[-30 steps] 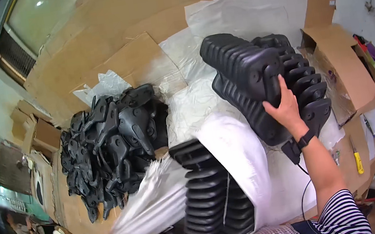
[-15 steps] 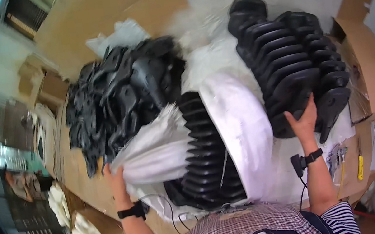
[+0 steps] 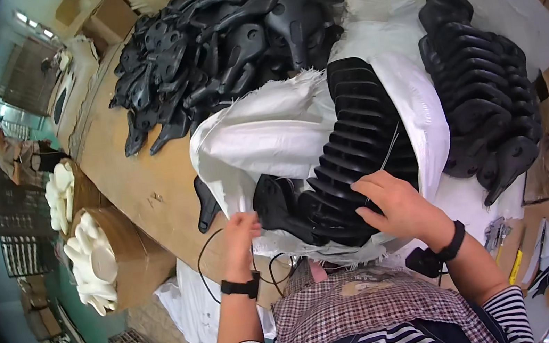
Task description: The person unpacks black plastic parts from white woven bags using a yellow utility knife. They remove the parts, stack them on a table, and use a handheld tool to clean or deburr the surfaces of the parts. The person handles the items one by one, organizing them into neat piles.
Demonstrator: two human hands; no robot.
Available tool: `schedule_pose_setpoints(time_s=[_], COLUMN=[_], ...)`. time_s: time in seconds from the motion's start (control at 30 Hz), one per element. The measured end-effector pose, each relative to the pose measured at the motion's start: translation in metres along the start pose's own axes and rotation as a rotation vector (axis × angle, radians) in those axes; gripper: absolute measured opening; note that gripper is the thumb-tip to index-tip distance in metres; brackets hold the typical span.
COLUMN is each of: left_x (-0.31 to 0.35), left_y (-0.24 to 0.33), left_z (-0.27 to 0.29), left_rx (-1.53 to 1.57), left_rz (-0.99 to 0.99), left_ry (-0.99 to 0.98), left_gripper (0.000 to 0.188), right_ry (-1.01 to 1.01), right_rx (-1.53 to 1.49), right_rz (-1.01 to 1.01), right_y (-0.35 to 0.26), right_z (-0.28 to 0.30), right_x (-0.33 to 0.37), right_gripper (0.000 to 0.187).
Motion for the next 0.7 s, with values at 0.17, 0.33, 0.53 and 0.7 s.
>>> schedule_pose_setpoints(time_s=[0.17, 0.33, 0.53, 0.7], left_x=[-0.032, -0.047, -0.041, -0.039], left_y=[-0.059, -0.033, -0.017, -0.035], left_z=[-0.045, -0.093, -0.072, 0.025], left_rx=[-0.212, -0.598, -0.731, -0.334], left_rz=[-0.031, 0.071, -0.082, -0.145], left_ry=[0.083, 0.143, 0.242, 0.404], left_gripper=[0.059, 0.110, 0.085, 0.045], right_ry=[-0.219, -0.139, -0.255, -0.264], right_rx=[0.351, 0.492, 0.551, 0.589], right_rz=[-0.044, -0.019, -0.119, -0.127], right_y=[0.024, 0.016, 0.033, 0.035], right_z=[-0.042, -0.042, -0.041, -0.036], right_x=[0.029, 0.037, 0.043, 0.047], right_gripper=[0.052, 0.073, 0.081, 0.085])
Point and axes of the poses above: each hand's wrist, its own x-axis away from the middle knuckle, its own z-axis out of the back of the hand, y = z × x, the point moved 10 cm from there along -x, towards the middle knuckle, and after that the axes turned 2 degrees about y, right-handed, at the moved point
